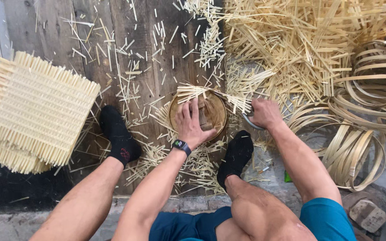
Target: The person trims excess bamboo strips from a woven mat using shears and fits a circular bamboo frame onto the mat by hand.
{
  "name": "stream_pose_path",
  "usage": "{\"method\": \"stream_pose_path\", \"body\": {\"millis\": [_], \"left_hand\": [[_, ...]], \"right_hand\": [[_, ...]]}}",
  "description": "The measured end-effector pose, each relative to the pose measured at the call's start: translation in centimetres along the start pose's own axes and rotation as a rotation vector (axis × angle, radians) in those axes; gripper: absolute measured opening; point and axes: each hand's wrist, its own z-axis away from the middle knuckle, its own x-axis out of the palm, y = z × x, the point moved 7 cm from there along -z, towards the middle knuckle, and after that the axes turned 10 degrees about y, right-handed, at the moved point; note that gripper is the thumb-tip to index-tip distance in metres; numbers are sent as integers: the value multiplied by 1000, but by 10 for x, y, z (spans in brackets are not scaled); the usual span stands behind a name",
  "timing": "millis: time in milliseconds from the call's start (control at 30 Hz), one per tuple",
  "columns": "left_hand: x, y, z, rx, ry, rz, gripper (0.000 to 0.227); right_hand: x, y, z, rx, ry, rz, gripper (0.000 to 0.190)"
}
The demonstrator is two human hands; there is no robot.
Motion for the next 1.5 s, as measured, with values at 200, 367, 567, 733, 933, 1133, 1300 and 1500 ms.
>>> {"method": "stream_pose_path", "body": {"millis": [200, 367, 567, 733, 933, 1133, 1300, 1500], "left_hand": [[37, -9, -3, 87, -171, -28, 133], [19, -4, 2, 175, -211, -34, 137], [-7, 5, 9, 36, -37, -81, 131], [-1, -2, 6, -8, -125, -90, 124], [1, 14, 6, 181, -205, -69, 114], [2, 7, 1, 200, -380, -163, 107], [4, 10, -2, 403, -382, -109, 115], [13, 1, -6, -180, -293, 105, 122]], "right_hand": [[-27, -47, 4, 23, 72, 149, 67], [-6, -26, -11, 19, 129, 134, 70], [50, 16, -15, 96, -232, 7, 53], [23, 6, -5, 112, -162, -45, 67], [-17, -37, -3, -48, 281, 190, 87], [9, 4, 7, -1, 44, 111, 67], [-21, -37, -11, -152, 396, 194, 55], [12, -2, -5, -5, 47, 60, 41]]}}
